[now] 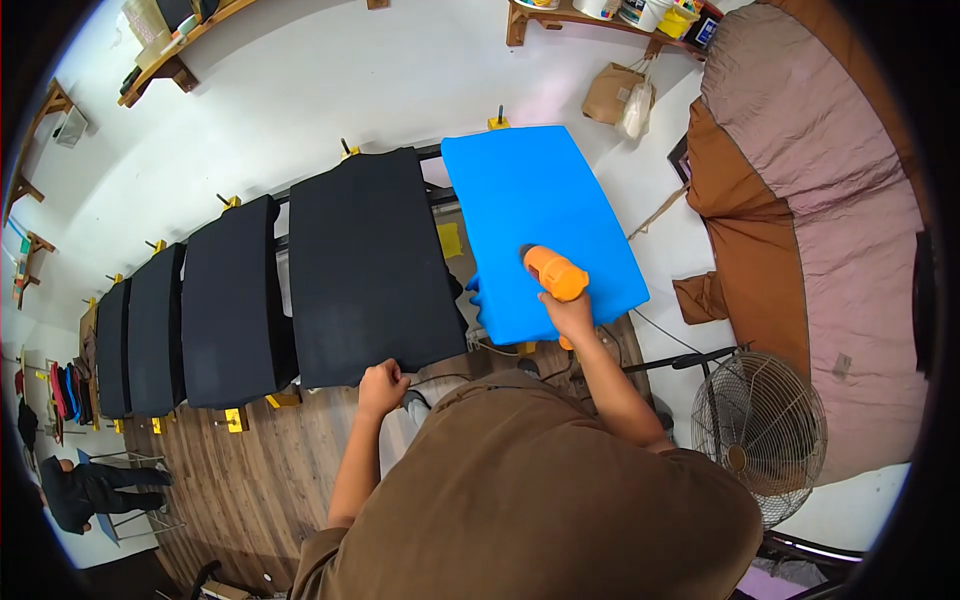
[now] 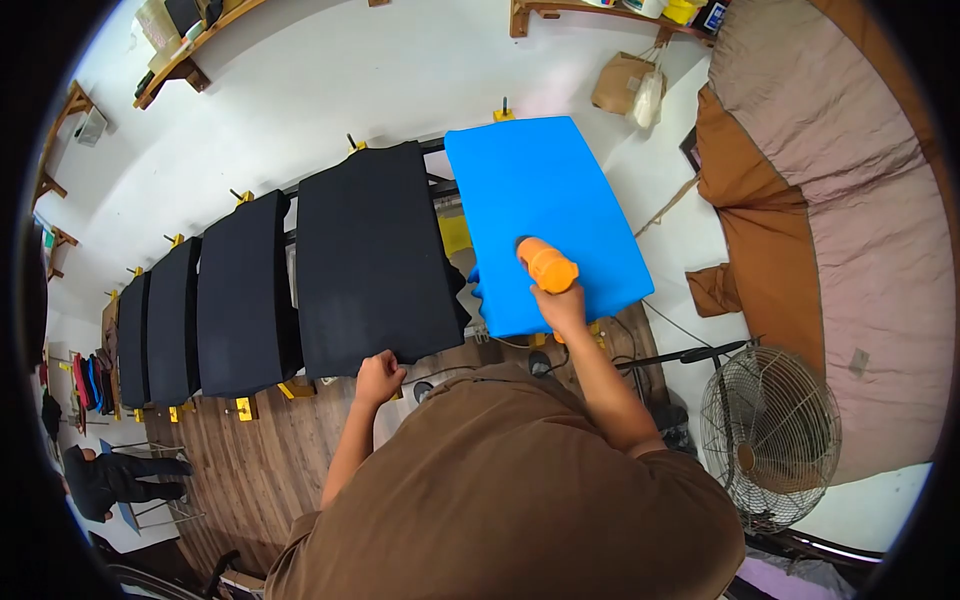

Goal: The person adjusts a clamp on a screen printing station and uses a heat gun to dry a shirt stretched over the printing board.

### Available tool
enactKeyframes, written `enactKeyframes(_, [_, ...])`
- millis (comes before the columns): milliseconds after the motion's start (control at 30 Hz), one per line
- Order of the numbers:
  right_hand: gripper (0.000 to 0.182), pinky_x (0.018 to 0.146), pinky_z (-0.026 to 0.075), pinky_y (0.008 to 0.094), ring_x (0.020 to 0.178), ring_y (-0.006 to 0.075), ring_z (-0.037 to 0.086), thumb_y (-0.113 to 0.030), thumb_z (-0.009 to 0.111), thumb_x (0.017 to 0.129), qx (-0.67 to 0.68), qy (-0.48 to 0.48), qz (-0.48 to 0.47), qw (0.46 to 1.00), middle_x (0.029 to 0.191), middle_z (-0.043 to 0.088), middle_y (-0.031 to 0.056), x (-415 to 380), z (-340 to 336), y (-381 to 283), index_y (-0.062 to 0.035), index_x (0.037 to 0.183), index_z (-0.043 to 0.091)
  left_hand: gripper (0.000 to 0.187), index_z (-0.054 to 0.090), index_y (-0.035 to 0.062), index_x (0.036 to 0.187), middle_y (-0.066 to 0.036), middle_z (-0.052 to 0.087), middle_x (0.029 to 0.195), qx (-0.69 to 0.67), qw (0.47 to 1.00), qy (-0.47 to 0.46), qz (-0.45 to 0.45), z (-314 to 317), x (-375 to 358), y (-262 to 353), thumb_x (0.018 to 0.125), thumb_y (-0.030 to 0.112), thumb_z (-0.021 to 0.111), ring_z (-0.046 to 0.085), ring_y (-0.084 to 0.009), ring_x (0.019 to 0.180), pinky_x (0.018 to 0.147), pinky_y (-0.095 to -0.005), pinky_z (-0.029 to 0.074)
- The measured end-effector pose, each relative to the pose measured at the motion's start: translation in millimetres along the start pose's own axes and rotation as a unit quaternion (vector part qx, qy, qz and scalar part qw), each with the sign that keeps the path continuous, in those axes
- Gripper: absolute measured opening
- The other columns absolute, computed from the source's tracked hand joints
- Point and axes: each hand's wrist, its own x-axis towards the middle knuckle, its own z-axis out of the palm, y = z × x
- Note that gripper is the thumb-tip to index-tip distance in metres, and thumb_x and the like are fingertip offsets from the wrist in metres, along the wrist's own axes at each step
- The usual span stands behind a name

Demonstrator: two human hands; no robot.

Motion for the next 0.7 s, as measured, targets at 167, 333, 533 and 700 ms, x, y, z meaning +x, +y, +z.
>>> enactKeyframes(167, [0.023, 0.058, 0.051, 0.03, 0.068, 0.0095, 0.062, -0.011, 0.075, 0.09, 0.077, -0.115, 0.178, 0.974, 0.092, 0.07, 0.002, 6, -13, 0, -0.0032, 0.111, 0.068, 0.019, 0.061, 0.0033, 0.074, -0.018, 0.067, 0.068, -0.018, 1.0, 0.001, -0.006, -1, 1, 1, 0.076, 0.018, 0.072, 0.069, -0.0382, 0.067, 0.065, -0.0457, 0.056])
enactKeyframes(333, [0.023, 0.062, 0.054, 0.034, 0.071, 0.0135, 0.067, -0.014, 0.077, 0.09, -0.026, 0.023, 0.01, 0.999, 0.089, 0.07, 0.0028, -5, 1, 3, -0.0029, 0.108, 0.067, 0.02, 0.06, 0.0024, 0.073, -0.018, 0.067, 0.067, -0.024, 1.0, 0.011, -0.009, -1, 0, 4, 0.076, 0.018, 0.072, 0.068, -0.0377, 0.065, 0.064, -0.045, 0.056])
enactKeyframes(533, [0.032, 0.079, 0.058, 0.0431, 0.1, 0.0249, 0.074, -0.017, 0.078, 0.089, -0.023, -0.109, 0.109, 0.988, 0.106, 0.074, 0.0109, -9, -12, 11, -0.0015, 0.116, 0.067, 0.019, 0.061, 0.0016, 0.073, -0.018, 0.067, 0.067, -0.057, 0.998, 0.009, -0.018, -3, 1, 3, 0.076, 0.017, 0.071, 0.068, -0.037, 0.064, 0.064, -0.0444, 0.055])
enactKeyframes(700, [0.03, 0.077, 0.057, 0.0428, 0.095, 0.0238, 0.074, -0.018, 0.078, 0.089, 0.021, -0.177, 0.218, 0.96, 0.1, 0.074, 0.0099, -7, -29, -1, -0.0004, 0.111, 0.068, 0.023, 0.061, 0.0009, 0.072, -0.019, 0.065, 0.064, -0.026, 1.0, 0.008, -0.012, 0, 2, 1, 0.075, 0.02, 0.072, 0.068, -0.0369, 0.063, 0.064, -0.0438, 0.055])
